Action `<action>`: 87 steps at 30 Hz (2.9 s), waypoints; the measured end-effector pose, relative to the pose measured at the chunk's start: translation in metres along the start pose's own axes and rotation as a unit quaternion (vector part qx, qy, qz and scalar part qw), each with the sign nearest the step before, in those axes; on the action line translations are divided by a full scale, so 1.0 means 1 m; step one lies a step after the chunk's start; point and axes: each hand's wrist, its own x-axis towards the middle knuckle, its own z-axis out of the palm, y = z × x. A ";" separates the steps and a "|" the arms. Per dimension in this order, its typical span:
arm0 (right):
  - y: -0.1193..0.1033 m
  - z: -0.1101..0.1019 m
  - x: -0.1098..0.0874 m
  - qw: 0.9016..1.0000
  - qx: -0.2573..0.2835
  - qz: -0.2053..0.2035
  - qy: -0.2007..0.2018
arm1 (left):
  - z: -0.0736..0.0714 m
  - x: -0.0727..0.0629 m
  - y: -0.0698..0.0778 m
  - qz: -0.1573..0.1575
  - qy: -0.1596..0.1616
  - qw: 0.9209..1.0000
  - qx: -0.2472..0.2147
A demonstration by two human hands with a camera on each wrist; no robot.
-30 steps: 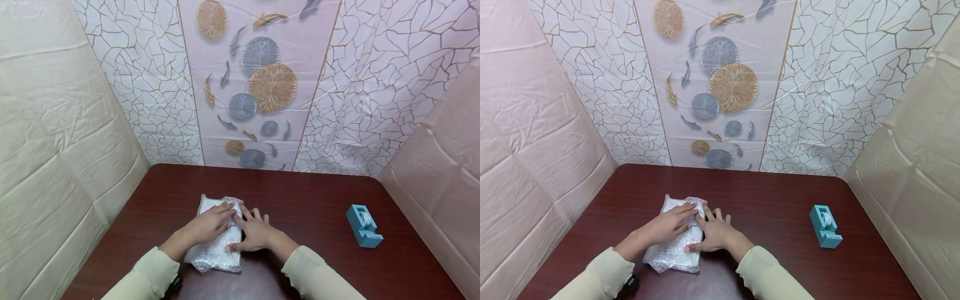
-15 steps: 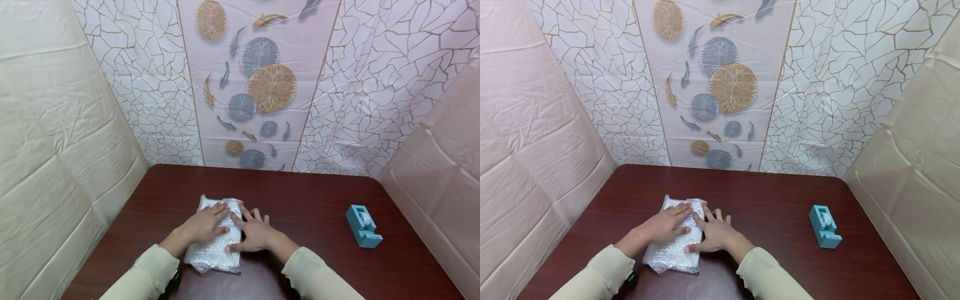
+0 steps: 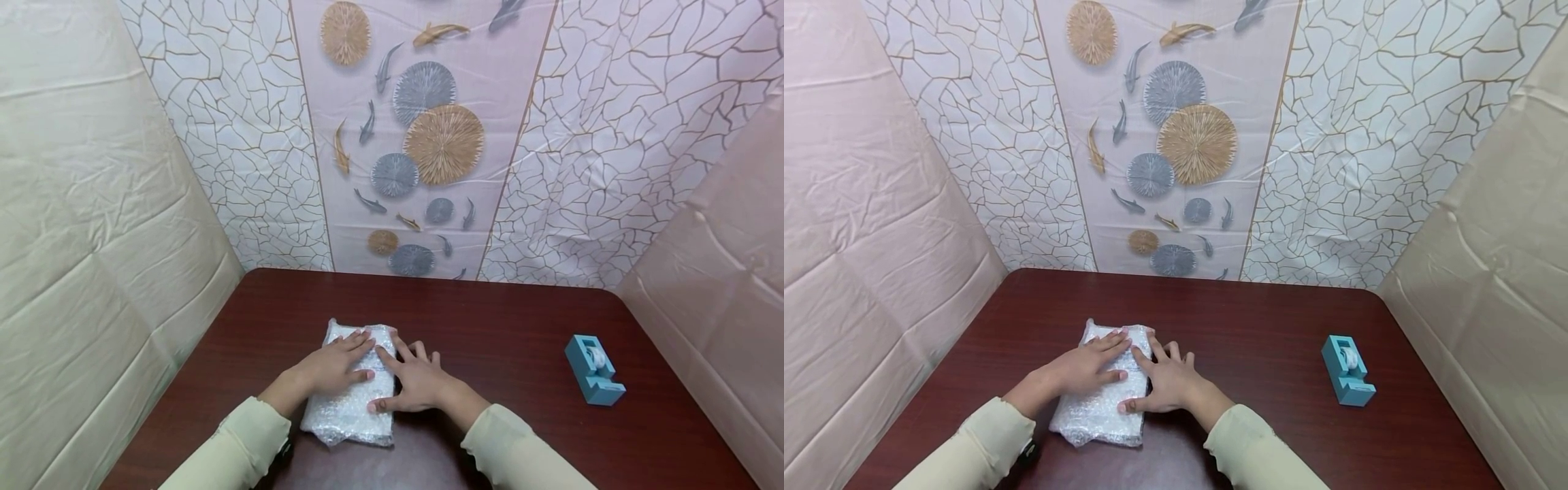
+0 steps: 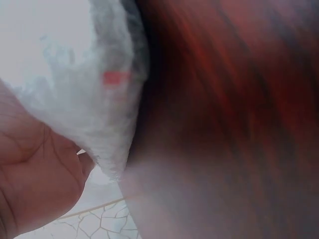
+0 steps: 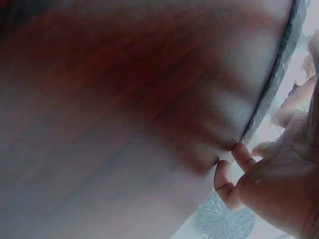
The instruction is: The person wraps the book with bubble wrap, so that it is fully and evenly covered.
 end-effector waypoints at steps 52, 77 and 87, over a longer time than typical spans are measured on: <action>0.018 -0.004 -0.093 0.990 -0.038 -0.009 0.133 | 0.027 0.005 -0.020 0.045 0.044 0.996 -0.070; 0.057 -0.016 -0.145 0.975 -0.052 0.064 0.207 | 0.020 -0.002 -0.012 0.056 0.049 0.994 -0.085; 0.073 -0.019 -0.165 0.971 -0.062 0.097 0.210 | 0.008 -0.005 0.002 0.025 0.026 0.997 -0.068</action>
